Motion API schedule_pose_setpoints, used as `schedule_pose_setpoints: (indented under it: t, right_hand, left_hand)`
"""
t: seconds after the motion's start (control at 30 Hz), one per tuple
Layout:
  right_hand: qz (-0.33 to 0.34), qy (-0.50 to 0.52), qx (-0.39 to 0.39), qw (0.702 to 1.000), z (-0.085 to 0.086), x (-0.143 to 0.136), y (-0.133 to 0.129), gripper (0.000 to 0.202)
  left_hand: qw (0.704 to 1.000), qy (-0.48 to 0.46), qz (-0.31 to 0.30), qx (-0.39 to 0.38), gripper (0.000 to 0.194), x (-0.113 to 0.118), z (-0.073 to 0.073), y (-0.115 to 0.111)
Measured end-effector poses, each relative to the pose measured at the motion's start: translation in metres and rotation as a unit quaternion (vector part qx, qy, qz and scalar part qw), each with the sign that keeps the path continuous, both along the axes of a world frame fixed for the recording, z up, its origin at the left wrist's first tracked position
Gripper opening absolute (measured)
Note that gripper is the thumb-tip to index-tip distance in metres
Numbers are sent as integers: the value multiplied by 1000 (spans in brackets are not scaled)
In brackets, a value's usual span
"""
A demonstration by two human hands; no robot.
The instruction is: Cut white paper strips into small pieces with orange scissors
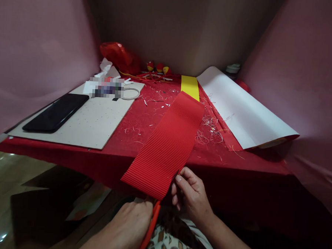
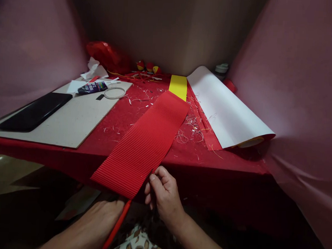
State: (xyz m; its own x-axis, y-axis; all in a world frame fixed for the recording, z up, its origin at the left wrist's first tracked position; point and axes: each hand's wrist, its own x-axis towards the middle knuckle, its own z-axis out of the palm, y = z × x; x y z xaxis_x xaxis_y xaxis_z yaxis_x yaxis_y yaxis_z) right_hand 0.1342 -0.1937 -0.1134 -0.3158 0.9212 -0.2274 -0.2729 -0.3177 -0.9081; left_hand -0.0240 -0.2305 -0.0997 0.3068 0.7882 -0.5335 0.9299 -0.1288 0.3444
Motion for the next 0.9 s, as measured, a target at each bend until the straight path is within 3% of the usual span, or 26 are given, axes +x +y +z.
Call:
schedule_pose_setpoints:
  t: [0.17, 0.4, 0.53, 0.63, 0.77, 0.9]
  right_hand:
    - [2, -5, 4, 1000, -2, 0, 1, 18]
    - [-24, -35, 6, 999, 5, -1, 3, 21]
    - [-67, -37, -9, 997, 9, -2, 2, 21]
    - [-65, -45, 0, 997, 8, -2, 1, 21]
    - [-53, -43, 27, 997, 4, -1, 1, 21]
    - [-47, -37, 40, 997, 0, 1, 1, 20]
  left_hand:
    - [1000, -3, -16, -7, 28, -4, -4, -2]
    - [997, -74, 18, -12, 20, -6, 1, -2]
    - [998, -59, 14, -33, 21, -7, 6, 0]
    - [996, -69, 22, -44, 23, -8, 13, -1]
    - [993, -113, 24, -11, 26, -5, 20, -2]
    - [993, -112, 26, 17, 27, 1, 13, 1]
